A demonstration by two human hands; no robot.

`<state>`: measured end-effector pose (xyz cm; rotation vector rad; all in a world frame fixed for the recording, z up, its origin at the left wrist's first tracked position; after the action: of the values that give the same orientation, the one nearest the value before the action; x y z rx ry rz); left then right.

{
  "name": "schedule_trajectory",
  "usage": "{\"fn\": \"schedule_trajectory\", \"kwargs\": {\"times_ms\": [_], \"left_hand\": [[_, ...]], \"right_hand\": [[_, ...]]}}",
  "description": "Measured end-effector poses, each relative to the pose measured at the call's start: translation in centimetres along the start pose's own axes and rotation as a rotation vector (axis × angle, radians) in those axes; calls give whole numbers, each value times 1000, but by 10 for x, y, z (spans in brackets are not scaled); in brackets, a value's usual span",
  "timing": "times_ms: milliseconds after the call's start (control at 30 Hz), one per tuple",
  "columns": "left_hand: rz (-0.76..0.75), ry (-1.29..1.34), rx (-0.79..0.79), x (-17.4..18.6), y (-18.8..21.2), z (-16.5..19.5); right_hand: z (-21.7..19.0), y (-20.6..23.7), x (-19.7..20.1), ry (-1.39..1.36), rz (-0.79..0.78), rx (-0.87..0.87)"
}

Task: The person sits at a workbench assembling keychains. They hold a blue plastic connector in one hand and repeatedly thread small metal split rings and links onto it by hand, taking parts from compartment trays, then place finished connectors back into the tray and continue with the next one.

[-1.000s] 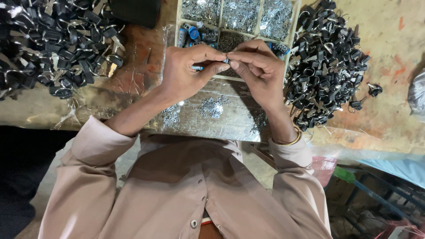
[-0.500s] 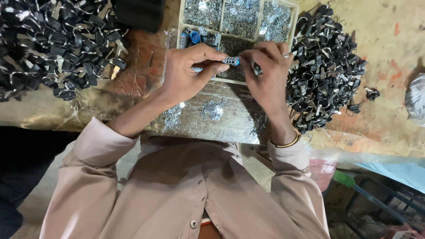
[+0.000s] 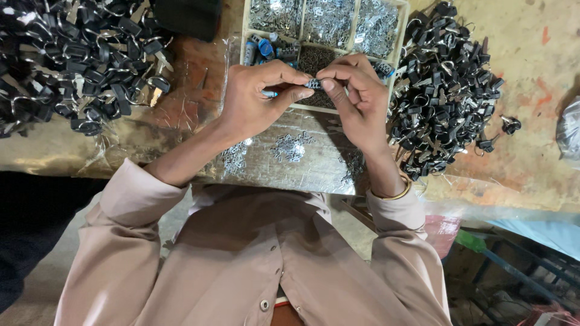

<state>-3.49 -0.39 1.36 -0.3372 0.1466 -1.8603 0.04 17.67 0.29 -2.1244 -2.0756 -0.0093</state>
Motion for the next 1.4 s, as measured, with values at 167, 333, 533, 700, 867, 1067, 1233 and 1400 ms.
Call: {"fn": "schedule_trajectory", "kwargs": {"times_ms": [167,333,533,700,867,1067,1233,1400], "left_hand": [[0,-25,-6,1,1,-2],[-8,-28,-35,-1,3,-4],[-4,-26,-34,0,4,-5],[10,-11,-16,3,4,-5],[4,12,11,0,3,-9],[9,15,12,-1,3,-9],[5,0,-1,-1,4,-8],[4,13,-31,-2,4,-7]], "right_hand": [[-9,-1,-1,73,-46,70],[-14,0,0,166,-87,178],[-8,-4,3,604,40,256],[-8,-4,-3,863,-16,321],[-7,-6,4,801,-8,263],[-2,-4,5,800,-11,258],[-1,-4,-2,826,-53,325],[-5,-4,3,815,-3,326]]}}
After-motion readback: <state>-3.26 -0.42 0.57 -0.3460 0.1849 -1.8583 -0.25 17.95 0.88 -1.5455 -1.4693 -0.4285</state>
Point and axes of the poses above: each hand's wrist, its own y-axis away from the middle knuckle, its own x-axis out of the back of the hand, z = x × y, the point moved 7 cm from there along -y, towards the middle knuckle, and after that the axes turned 6 degrees about z, right-handed, at the moved point
